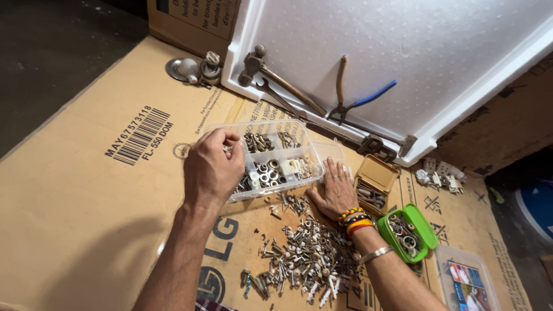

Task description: The person sorts a large pile of mixed hardware, including screws, bolts, and washers, from a cardboard surface into a clear plastic compartment box. They pick up individual items by hand and place them into specific sections of the organizer.

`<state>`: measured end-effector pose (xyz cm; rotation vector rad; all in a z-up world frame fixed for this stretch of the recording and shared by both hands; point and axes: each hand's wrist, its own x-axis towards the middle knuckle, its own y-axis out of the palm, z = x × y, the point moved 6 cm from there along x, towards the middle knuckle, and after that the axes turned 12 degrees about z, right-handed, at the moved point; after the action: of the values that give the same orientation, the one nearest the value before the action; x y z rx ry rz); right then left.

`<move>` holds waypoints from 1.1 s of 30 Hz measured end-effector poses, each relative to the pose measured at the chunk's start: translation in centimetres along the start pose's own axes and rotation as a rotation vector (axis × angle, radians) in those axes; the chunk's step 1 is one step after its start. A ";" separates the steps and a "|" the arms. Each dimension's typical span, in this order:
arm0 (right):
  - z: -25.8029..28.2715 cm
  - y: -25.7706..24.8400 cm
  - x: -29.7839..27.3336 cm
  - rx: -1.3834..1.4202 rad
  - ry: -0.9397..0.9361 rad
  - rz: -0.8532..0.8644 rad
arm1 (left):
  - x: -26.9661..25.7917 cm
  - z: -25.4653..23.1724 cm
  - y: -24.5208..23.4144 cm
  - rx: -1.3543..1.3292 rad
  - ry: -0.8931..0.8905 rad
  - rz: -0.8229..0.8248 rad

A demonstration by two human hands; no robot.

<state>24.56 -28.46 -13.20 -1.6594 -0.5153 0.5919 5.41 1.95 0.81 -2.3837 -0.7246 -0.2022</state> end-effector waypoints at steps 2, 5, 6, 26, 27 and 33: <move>-0.3 -0.3 -0.4 0.010 0.025 -0.011 | 0.1 0.2 0.0 -0.011 -0.012 0.008; -0.8 -2.0 -2.2 0.110 0.117 -0.068 | 0.1 0.2 0.0 -0.024 -0.020 0.003; -1.3 -2.4 -3.8 0.172 0.192 -0.050 | 0.0 0.4 0.0 -0.025 -0.022 0.000; 3.5 -3.6 -17.0 0.920 0.168 0.503 | -0.5 0.2 0.5 0.096 0.033 0.056; 2.6 -3.5 -17.0 0.980 0.180 0.487 | -0.5 0.2 0.6 0.094 0.038 0.059; -0.7 -1.0 -16.7 1.335 0.183 0.285 | -0.5 0.0 1.0 0.140 0.030 0.070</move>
<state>12.18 -39.39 -10.47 -0.4792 0.2717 0.7345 5.49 1.04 0.14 -2.2638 -0.6193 -0.1524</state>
